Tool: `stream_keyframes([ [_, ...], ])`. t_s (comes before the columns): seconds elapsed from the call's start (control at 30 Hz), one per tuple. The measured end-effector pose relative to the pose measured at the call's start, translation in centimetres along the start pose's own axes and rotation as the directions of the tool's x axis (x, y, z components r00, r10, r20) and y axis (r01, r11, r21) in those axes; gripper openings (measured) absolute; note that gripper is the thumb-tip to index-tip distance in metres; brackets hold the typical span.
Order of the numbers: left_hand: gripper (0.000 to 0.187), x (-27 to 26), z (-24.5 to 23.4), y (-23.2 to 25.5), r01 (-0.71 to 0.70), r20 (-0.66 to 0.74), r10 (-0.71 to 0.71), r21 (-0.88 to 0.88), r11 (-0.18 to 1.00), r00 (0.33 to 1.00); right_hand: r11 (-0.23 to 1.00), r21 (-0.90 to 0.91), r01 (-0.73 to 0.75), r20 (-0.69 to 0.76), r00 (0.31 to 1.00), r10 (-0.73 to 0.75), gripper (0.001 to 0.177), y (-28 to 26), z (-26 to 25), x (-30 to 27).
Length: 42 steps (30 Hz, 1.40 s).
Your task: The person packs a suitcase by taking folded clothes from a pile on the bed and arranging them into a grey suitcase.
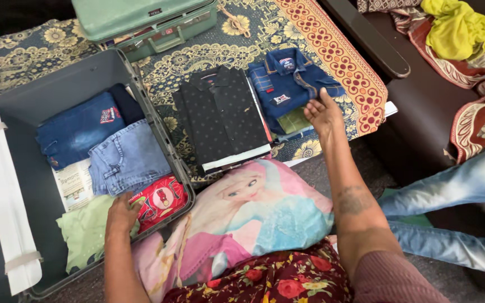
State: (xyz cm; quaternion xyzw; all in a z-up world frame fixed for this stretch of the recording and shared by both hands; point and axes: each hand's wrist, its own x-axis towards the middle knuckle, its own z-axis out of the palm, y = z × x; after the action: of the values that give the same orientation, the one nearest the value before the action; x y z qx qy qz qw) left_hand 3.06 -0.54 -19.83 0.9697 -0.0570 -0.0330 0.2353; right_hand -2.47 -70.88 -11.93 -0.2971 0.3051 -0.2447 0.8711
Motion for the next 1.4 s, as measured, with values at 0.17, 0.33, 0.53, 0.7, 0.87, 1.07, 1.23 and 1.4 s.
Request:
stream_keyframes([
  [0.17,0.057,0.2,0.2,-0.2,0.099,0.069,-0.098,-0.012,0.995,0.993,0.964,-0.266,0.003,-0.056,0.998,-0.019,0.037,-0.2,2.2,-1.3],
  [0.33,0.057,0.2,0.2,0.2,0.014,0.043,-0.015,0.04,0.999,0.999,0.923,-0.372,0.099,-0.125,0.98,-0.156,0.04,2.0,-0.8,-2.7],
  [0.53,0.056,0.0,-0.4,0.8,0.033,0.08,-0.038,0.058,0.998,0.996,0.854,-0.452,0.258,-0.265,0.875,-0.405,0.054,3.6,-2.9,-2.7],
  [0.7,0.054,-0.1,-0.7,1.1,0.029,0.092,-0.033,0.046,0.999,0.995,0.951,-0.305,0.049,-0.257,0.957,-0.132,0.052,3.0,-2.4,-3.3],
  [0.87,0.054,-0.2,-1.1,2.0,0.099,0.141,-0.102,0.029,0.995,0.985,0.986,-0.155,-0.059,-0.149,0.988,0.036,0.046,1.1,2.5,-3.3],
  [1.07,0.058,0.1,-0.8,1.6,0.109,0.146,-0.113,0.037,0.993,0.983,0.983,-0.176,0.054,0.005,0.999,-0.054,0.037,-2.2,8.9,0.0],
  [1.23,0.057,0.4,-0.1,0.5,0.099,0.155,-0.101,0.022,0.995,0.983,0.975,-0.224,-0.008,-0.013,1.0,0.006,0.045,-1.8,8.9,1.5],
  [1.4,0.057,0.6,0.0,0.4,0.115,0.182,-0.12,0.035,0.993,0.976,0.959,-0.282,-0.035,-0.043,0.999,0.024,0.05,-0.9,5.7,1.4],
])
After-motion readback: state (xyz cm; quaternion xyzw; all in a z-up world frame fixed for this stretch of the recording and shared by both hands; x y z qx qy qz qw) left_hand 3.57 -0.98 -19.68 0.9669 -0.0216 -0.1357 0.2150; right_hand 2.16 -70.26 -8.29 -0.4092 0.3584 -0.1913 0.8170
